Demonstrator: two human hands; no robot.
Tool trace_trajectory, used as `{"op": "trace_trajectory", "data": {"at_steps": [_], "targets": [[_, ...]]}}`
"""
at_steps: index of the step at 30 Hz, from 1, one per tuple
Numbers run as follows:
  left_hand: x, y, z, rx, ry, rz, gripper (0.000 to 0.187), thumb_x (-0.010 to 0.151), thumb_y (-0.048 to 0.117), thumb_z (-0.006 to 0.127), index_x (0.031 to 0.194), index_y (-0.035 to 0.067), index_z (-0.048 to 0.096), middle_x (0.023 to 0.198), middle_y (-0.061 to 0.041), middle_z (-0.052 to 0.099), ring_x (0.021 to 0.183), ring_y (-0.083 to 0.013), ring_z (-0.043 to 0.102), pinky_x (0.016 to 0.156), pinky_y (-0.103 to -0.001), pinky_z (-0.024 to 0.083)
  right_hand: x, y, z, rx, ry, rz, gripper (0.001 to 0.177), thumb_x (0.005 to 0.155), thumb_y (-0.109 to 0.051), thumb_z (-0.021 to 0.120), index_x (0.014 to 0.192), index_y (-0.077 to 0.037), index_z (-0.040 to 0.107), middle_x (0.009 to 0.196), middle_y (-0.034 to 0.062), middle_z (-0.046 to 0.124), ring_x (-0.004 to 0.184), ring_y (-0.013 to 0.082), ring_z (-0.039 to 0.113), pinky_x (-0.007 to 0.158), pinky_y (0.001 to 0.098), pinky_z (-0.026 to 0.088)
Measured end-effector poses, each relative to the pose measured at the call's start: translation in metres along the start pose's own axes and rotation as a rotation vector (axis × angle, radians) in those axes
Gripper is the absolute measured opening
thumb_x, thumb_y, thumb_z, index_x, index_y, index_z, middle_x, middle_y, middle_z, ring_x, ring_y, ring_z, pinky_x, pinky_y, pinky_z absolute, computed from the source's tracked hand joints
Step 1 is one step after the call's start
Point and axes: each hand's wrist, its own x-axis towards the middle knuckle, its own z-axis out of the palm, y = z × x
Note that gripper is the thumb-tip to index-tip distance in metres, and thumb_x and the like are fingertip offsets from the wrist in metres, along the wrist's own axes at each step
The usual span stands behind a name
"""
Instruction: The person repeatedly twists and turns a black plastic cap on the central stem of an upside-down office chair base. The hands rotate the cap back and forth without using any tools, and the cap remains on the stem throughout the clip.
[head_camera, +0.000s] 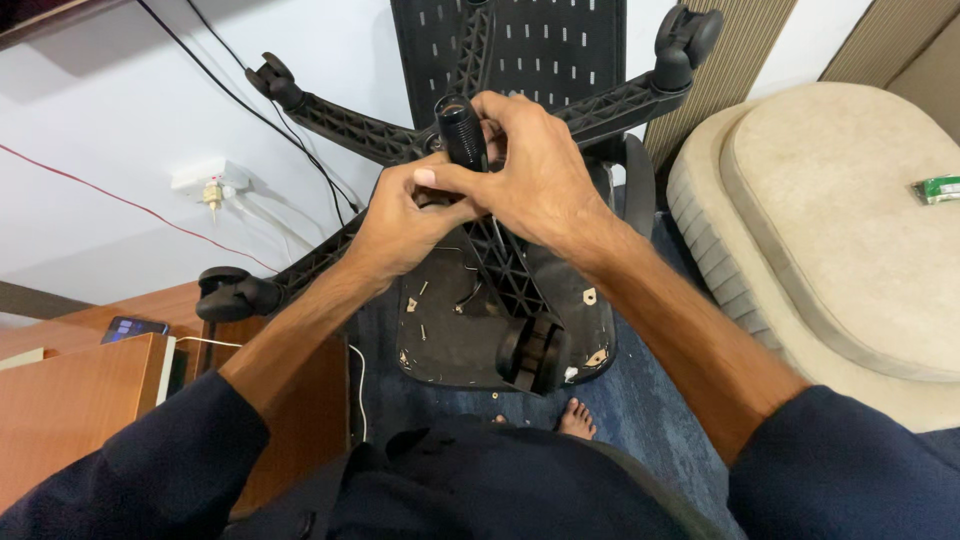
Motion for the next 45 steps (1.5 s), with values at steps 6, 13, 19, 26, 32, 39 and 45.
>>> {"op": "trace_trajectory", "data": {"at_steps": [6,13,19,26,32,39,45], "targets": [[0.001,-0.001,-0.004,-0.149,-0.064,-0.06,0.037,0.099,0.013,0.066,0.132,-0.004,0.063,0.12,-0.007,0.074,0.113,-0.0123,0.07,0.104,-0.026,0.056,-0.005,0.012,0.005,0.49,0.035,-0.243,0.056,0.093,-0.018,0.072,0.142,0.004,0.053,0.116,0.0147,0.073,0.108,0.0218,0.072,0.095,0.034,0.057],[0.001,0.005,0.007,-0.087,0.015,-0.019,0.047,0.092,0.006,0.073,0.137,0.0,0.059,0.123,-0.009,0.069,0.112,-0.0134,0.069,0.101,-0.028,0.058,-0.007,0.0,-0.005,0.245,0.006,-0.035,0.06,0.081,-0.024,0.081,0.133,-0.002,0.061,0.113,0.0126,0.072,0.102,0.0188,0.072,0.092,0.0333,0.059],[0.0,0.003,0.01,0.025,0.101,-0.063,0.03,0.095,0.007,0.075,0.122,-0.003,0.068,0.111,-0.011,0.074,0.104,-0.0165,0.073,0.094,-0.028,0.061,-0.003,-0.003,-0.005,0.115,-0.006,-0.004,0.057,0.083,-0.031,0.084,0.128,-0.003,0.064,0.111,0.0165,0.07,0.099,0.0232,0.069,0.088,0.0374,0.058],[-0.003,0.009,0.005,-0.088,0.027,-0.061,0.035,0.097,0.008,0.069,0.131,0.0,0.064,0.122,-0.011,0.074,0.114,-0.015,0.071,0.103,-0.028,0.057,-0.004,0.022,0.002,0.368,0.019,-0.204,0.062,0.092,-0.016,0.074,0.146,0.003,0.051,0.126,0.0168,0.071,0.111,0.0189,0.071,0.097,0.0362,0.059],[-0.002,0.016,0.011,-0.065,0.036,0.066,0.045,0.095,0.009,0.071,0.138,0.004,0.057,0.132,-0.004,0.068,0.116,-0.0113,0.067,0.103,-0.028,0.056,-0.003,0.013,0.001,0.212,0.083,-0.126,0.061,0.082,-0.024,0.085,0.132,0.001,0.062,0.108,0.0133,0.075,0.095,0.0173,0.072,0.084,0.034,0.061],[-0.005,0.001,0.007,-0.043,0.095,0.036,0.018,0.094,0.005,0.076,0.109,-0.005,0.074,0.107,-0.009,0.076,0.1,-0.0122,0.072,0.092,-0.026,0.06,-0.008,0.004,0.006,0.304,0.086,-0.105,0.06,0.085,-0.026,0.086,0.129,0.002,0.057,0.11,0.0109,0.075,0.099,0.0165,0.073,0.088,0.0321,0.06],[-0.005,0.003,0.002,-0.05,0.01,0.023,0.024,0.097,0.007,0.068,0.12,-0.001,0.07,0.112,-0.006,0.076,0.105,-0.0104,0.072,0.096,-0.025,0.059,-0.017,0.005,0.008,0.458,0.062,-0.196,0.051,0.094,-0.009,0.069,0.142,0.002,0.052,0.117,0.0129,0.074,0.107,0.0192,0.074,0.094,0.0322,0.061]]}}
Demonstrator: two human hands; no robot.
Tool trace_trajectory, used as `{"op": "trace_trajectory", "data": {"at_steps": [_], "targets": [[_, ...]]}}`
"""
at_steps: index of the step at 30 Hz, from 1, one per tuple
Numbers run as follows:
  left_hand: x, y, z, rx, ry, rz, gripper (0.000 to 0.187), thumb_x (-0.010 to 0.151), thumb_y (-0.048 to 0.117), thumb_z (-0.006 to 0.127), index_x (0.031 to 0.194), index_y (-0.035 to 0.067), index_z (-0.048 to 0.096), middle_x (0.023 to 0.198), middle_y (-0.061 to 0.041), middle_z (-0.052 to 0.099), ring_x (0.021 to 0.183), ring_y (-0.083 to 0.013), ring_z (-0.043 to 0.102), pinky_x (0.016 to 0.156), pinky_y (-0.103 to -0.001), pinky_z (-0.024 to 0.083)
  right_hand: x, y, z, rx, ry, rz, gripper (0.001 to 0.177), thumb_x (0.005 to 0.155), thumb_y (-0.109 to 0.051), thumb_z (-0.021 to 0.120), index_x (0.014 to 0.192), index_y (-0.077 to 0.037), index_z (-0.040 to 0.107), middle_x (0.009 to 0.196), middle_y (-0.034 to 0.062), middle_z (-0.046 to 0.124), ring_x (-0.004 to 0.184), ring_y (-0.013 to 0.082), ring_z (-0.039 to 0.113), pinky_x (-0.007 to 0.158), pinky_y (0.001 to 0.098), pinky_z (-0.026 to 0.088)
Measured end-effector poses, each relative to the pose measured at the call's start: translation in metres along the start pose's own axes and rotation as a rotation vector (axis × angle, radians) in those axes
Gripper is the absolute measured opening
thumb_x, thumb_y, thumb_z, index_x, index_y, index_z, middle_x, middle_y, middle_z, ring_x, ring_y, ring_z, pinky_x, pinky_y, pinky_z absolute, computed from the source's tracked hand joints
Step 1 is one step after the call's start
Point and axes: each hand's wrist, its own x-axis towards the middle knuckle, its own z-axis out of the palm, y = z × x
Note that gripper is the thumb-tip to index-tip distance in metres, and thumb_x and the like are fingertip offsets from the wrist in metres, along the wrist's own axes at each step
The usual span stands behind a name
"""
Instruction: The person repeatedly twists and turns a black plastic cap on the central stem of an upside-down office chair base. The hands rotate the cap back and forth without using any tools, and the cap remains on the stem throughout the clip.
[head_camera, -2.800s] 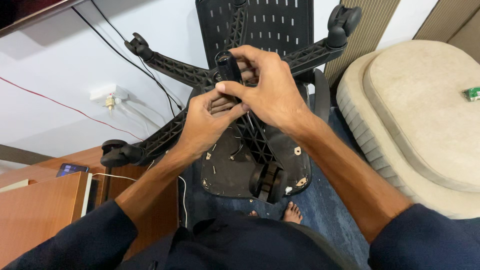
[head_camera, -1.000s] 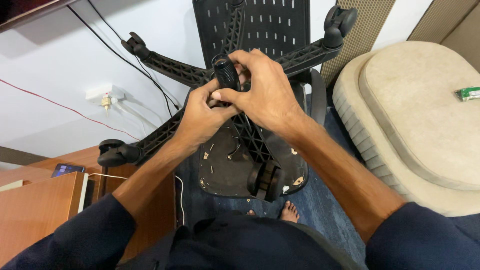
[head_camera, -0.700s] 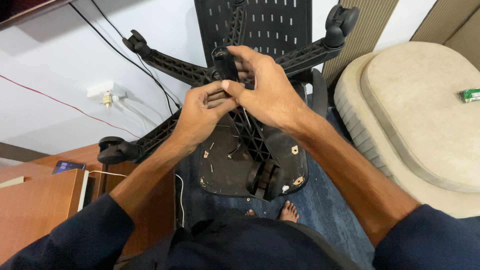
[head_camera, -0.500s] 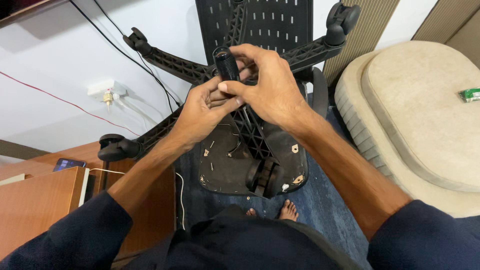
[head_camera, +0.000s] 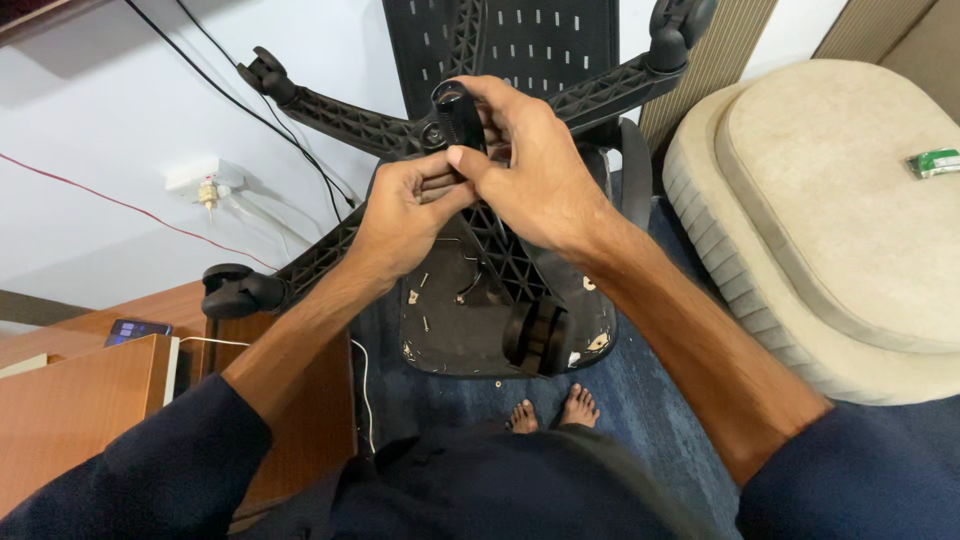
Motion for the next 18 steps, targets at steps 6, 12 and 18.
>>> {"op": "trace_trajectory", "data": {"at_steps": [6,12,18], "targets": [[-0.001,0.001,0.005,-0.021,0.029,0.033,0.025,0.093,0.006,0.076,0.116,-0.001,0.07,0.105,-0.006,0.074,0.1,-0.0116,0.073,0.094,-0.026,0.061,0.002,-0.012,-0.004,-0.254,0.058,0.197,0.039,0.082,-0.026,0.084,0.113,-0.006,0.071,0.096,0.0101,0.076,0.085,0.0177,0.072,0.078,0.0323,0.06],[-0.002,-0.007,0.0,-0.02,0.046,0.044,0.018,0.093,0.003,0.078,0.107,-0.005,0.071,0.102,-0.005,0.074,0.096,-0.0114,0.072,0.09,-0.026,0.062,0.006,-0.02,0.0,-0.302,0.049,0.165,0.044,0.082,-0.037,0.085,0.111,-0.006,0.073,0.102,0.0114,0.071,0.089,0.0176,0.071,0.082,0.0355,0.058],[-0.003,-0.007,-0.009,0.015,-0.001,0.025,0.026,0.096,0.004,0.07,0.121,-0.003,0.069,0.11,-0.005,0.076,0.104,-0.0106,0.072,0.097,-0.024,0.058,0.001,-0.011,0.003,-0.007,0.007,0.049,0.055,0.091,-0.014,0.069,0.142,-0.002,0.053,0.118,0.012,0.071,0.108,0.0193,0.072,0.094,0.034,0.06]]}}
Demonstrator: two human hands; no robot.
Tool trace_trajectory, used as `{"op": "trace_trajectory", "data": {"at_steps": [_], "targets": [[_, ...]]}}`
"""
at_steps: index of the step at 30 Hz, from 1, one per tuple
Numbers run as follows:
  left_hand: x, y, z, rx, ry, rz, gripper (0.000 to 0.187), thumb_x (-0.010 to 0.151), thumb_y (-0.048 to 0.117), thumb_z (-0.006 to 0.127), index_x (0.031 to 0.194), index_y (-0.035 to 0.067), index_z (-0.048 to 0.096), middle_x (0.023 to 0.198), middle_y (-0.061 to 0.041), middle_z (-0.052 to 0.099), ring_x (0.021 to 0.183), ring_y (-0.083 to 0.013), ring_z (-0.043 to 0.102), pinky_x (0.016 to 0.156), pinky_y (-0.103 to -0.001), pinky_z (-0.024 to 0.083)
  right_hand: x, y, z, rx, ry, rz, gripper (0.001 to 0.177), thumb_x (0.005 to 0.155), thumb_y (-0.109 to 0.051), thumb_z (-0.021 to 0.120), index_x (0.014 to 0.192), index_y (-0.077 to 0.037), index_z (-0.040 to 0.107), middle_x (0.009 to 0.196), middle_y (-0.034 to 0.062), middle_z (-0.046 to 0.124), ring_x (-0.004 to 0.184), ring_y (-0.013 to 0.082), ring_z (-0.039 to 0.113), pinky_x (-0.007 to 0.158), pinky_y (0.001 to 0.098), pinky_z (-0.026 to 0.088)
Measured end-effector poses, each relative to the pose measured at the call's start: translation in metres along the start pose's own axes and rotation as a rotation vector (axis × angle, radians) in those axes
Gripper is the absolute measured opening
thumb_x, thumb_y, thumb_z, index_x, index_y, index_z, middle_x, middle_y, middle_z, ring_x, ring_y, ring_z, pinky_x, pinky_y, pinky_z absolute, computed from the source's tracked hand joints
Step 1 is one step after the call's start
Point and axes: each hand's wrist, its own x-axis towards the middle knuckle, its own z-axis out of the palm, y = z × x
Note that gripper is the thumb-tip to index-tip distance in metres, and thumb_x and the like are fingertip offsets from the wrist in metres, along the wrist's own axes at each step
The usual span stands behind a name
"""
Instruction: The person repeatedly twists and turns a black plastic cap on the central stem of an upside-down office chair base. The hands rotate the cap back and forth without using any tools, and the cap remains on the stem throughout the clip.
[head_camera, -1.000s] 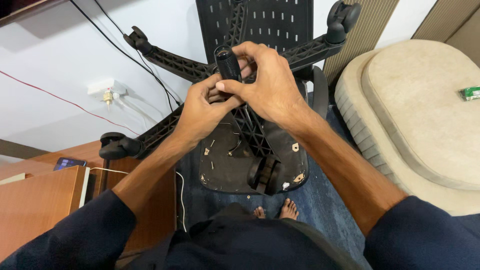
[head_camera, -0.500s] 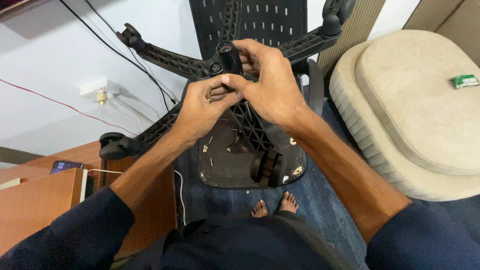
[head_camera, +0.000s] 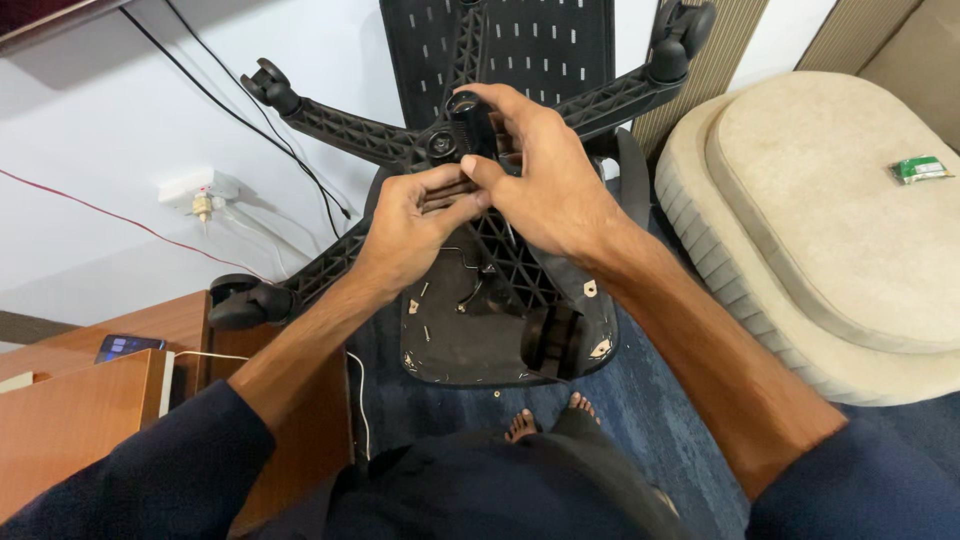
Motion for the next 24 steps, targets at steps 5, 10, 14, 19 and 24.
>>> {"op": "trace_trajectory", "data": {"at_steps": [5,10,14,19,24], "targets": [[0.001,0.001,0.0,-0.054,-0.035,-0.043,0.027,0.092,0.006,0.074,0.118,-0.001,0.07,0.109,-0.006,0.076,0.101,-0.0109,0.072,0.095,-0.026,0.06,0.001,-0.001,0.003,-0.191,0.069,0.029,0.052,0.086,-0.018,0.081,0.131,0.001,0.062,0.108,0.0117,0.076,0.101,0.0188,0.073,0.094,0.0346,0.058],[0.001,-0.003,0.002,-0.001,0.039,0.0,0.02,0.092,0.006,0.077,0.109,-0.002,0.072,0.103,-0.006,0.075,0.095,-0.01,0.071,0.088,-0.026,0.061,0.005,-0.009,0.01,-0.247,0.054,0.021,0.049,0.081,-0.022,0.084,0.122,-0.001,0.069,0.102,0.0094,0.078,0.092,0.0176,0.074,0.088,0.0339,0.058],[-0.005,-0.003,-0.001,0.178,0.082,-0.022,0.014,0.092,0.006,0.076,0.104,-0.002,0.075,0.096,-0.007,0.077,0.09,-0.0116,0.072,0.083,-0.026,0.06,0.002,-0.012,0.016,-0.242,0.067,0.032,0.053,0.081,-0.023,0.086,0.124,0.001,0.066,0.103,0.0105,0.077,0.095,0.0189,0.073,0.087,0.0346,0.059],[-0.012,-0.002,-0.004,0.143,0.066,-0.005,0.016,0.093,0.005,0.071,0.108,-0.002,0.073,0.101,-0.007,0.077,0.095,-0.0121,0.074,0.086,-0.027,0.061,-0.002,-0.005,0.02,-0.095,0.002,0.128,0.055,0.086,-0.02,0.078,0.133,0.0,0.056,0.113,0.0107,0.073,0.104,0.019,0.073,0.091,0.0341,0.061],[-0.014,0.001,-0.01,-0.015,-0.04,-0.019,0.027,0.098,0.005,0.067,0.124,-0.001,0.067,0.113,-0.005,0.075,0.106,-0.0119,0.071,0.097,-0.026,0.057,-0.006,-0.001,0.019,-0.136,0.005,-0.067,0.051,0.092,-0.014,0.078,0.138,-0.002,0.061,0.124,0.0156,0.071,0.117,0.0203,0.069,0.101,0.0364,0.058]]}}
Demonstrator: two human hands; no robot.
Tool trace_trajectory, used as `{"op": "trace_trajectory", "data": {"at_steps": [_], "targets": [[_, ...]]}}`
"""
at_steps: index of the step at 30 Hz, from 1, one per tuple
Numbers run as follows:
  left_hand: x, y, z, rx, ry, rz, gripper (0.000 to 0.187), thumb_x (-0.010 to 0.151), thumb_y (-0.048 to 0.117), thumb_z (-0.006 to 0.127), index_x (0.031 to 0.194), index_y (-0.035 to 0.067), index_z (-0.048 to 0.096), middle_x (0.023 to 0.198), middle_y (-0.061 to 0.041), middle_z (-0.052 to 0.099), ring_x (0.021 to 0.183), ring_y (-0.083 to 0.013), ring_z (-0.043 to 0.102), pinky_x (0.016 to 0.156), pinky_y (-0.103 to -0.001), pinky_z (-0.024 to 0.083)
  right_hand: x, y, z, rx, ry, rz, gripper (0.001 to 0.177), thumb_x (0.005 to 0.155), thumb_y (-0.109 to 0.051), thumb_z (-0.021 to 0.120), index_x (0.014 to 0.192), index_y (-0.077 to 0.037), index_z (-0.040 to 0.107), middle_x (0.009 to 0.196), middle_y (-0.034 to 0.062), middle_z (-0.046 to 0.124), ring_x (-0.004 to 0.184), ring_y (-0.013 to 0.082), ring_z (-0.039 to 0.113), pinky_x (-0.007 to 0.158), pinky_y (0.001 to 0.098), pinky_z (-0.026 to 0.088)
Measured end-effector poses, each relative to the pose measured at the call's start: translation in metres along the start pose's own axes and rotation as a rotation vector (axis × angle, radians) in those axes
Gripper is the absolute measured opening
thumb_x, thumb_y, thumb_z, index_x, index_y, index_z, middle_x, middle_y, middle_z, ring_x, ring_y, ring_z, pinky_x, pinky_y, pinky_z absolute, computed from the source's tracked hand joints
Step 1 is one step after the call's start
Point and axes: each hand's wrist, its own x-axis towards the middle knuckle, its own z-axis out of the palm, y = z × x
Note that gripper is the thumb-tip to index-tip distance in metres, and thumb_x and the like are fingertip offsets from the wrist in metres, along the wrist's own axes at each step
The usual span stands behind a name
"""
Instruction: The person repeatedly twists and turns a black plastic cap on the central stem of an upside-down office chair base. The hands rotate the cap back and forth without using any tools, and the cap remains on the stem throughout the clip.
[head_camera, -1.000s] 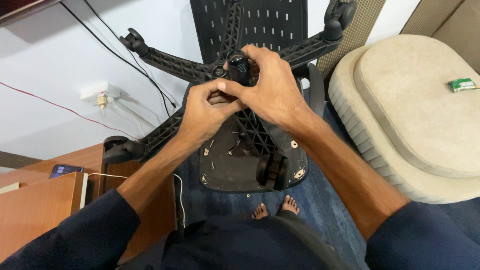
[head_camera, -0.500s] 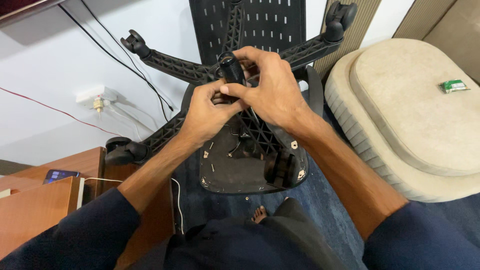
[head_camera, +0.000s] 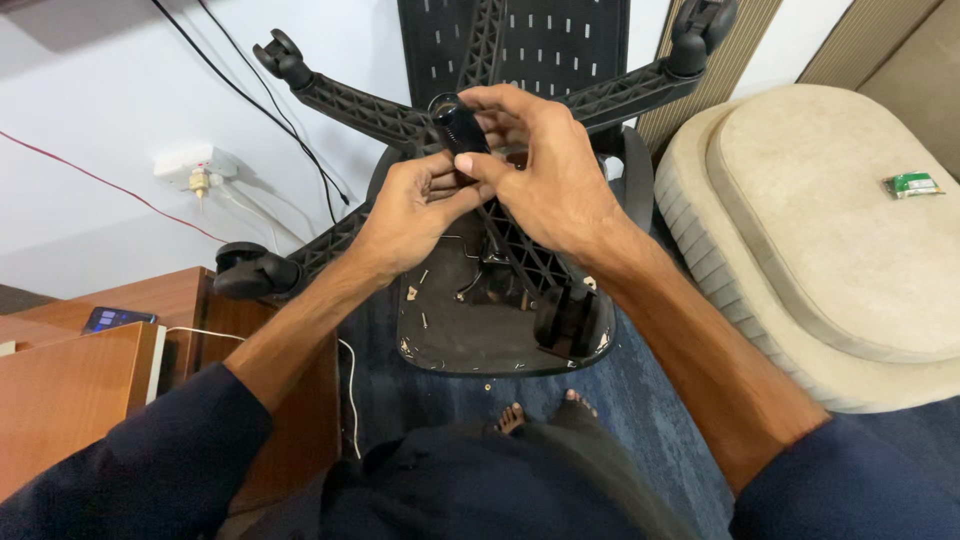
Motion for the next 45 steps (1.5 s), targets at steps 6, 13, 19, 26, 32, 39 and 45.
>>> {"op": "trace_trajectory", "data": {"at_steps": [6,13,19,26,32,39,45], "targets": [[0.003,-0.003,0.004,-0.014,0.089,-0.063,0.037,0.088,0.002,0.075,0.123,0.003,0.064,0.105,-0.002,0.072,0.096,-0.0097,0.07,0.09,-0.027,0.06,0.003,-0.004,0.004,-0.287,0.112,0.095,0.056,0.078,-0.029,0.092,0.12,-0.004,0.066,0.101,0.0152,0.067,0.092,0.0226,0.066,0.08,0.0369,0.058],[0.007,-0.007,0.006,0.088,0.093,0.039,0.014,0.099,0.005,0.073,0.11,-0.003,0.07,0.103,-0.005,0.072,0.099,-0.0116,0.068,0.092,-0.029,0.058,-0.001,-0.001,0.0,-0.04,0.031,0.037,0.058,0.091,-0.022,0.078,0.14,-0.003,0.053,0.119,0.0178,0.07,0.106,0.0259,0.068,0.088,0.0401,0.056],[0.007,0.002,0.004,0.073,0.008,-0.047,0.026,0.094,0.012,0.073,0.118,0.003,0.071,0.11,-0.003,0.075,0.106,-0.0108,0.071,0.098,-0.027,0.057,0.002,0.0,-0.006,-0.029,0.003,0.051,0.056,0.09,-0.025,0.075,0.14,-0.005,0.059,0.118,0.0139,0.075,0.108,0.0229,0.076,0.093,0.0394,0.06],[0.006,0.003,0.011,0.089,0.111,0.01,0.033,0.087,0.005,0.074,0.119,0.002,0.069,0.109,-0.004,0.073,0.103,-0.0114,0.07,0.093,-0.028,0.059,0.005,-0.01,-0.001,-0.296,0.071,0.091,0.053,0.079,-0.034,0.089,0.115,-0.002,0.066,0.102,0.015,0.07,0.094,0.0242,0.07,0.082,0.0409,0.057],[0.007,0.005,0.004,0.112,0.03,-0.055,0.02,0.097,0.01,0.072,0.115,0.001,0.072,0.107,-0.005,0.076,0.101,-0.0116,0.071,0.094,-0.028,0.059,-0.001,-0.011,-0.006,-0.022,-0.001,0.052,0.046,0.093,-0.018,0.071,0.136,-0.007,0.057,0.108,0.0083,0.073,0.098,0.0191,0.073,0.087,0.0371,0.059],[0.01,0.007,0.014,-0.011,0.066,0.093,0.042,0.084,0.004,0.077,0.123,0.006,0.063,0.117,0.002,0.069,0.109,-0.0076,0.066,0.094,-0.026,0.058,0.0,-0.025,-0.012,-0.175,0.021,0.05,0.043,0.083,-0.026,0.083,0.118,-0.006,0.069,0.105,0.0097,0.076,0.098,0.0189,0.074,0.09,0.0362,0.058],[0.018,-0.011,0.006,0.165,0.038,0.022,0.012,0.1,0.002,0.075,0.103,-0.005,0.066,0.098,-0.006,0.064,0.094,-0.0098,0.061,0.082,-0.029,0.054,0.003,-0.022,-0.011,-0.302,0.008,0.27,0.047,0.086,-0.033,0.081,0.122,-0.006,0.067,0.114,0.021,0.069,0.103,0.0286,0.07,0.087,0.0423,0.057]]}}
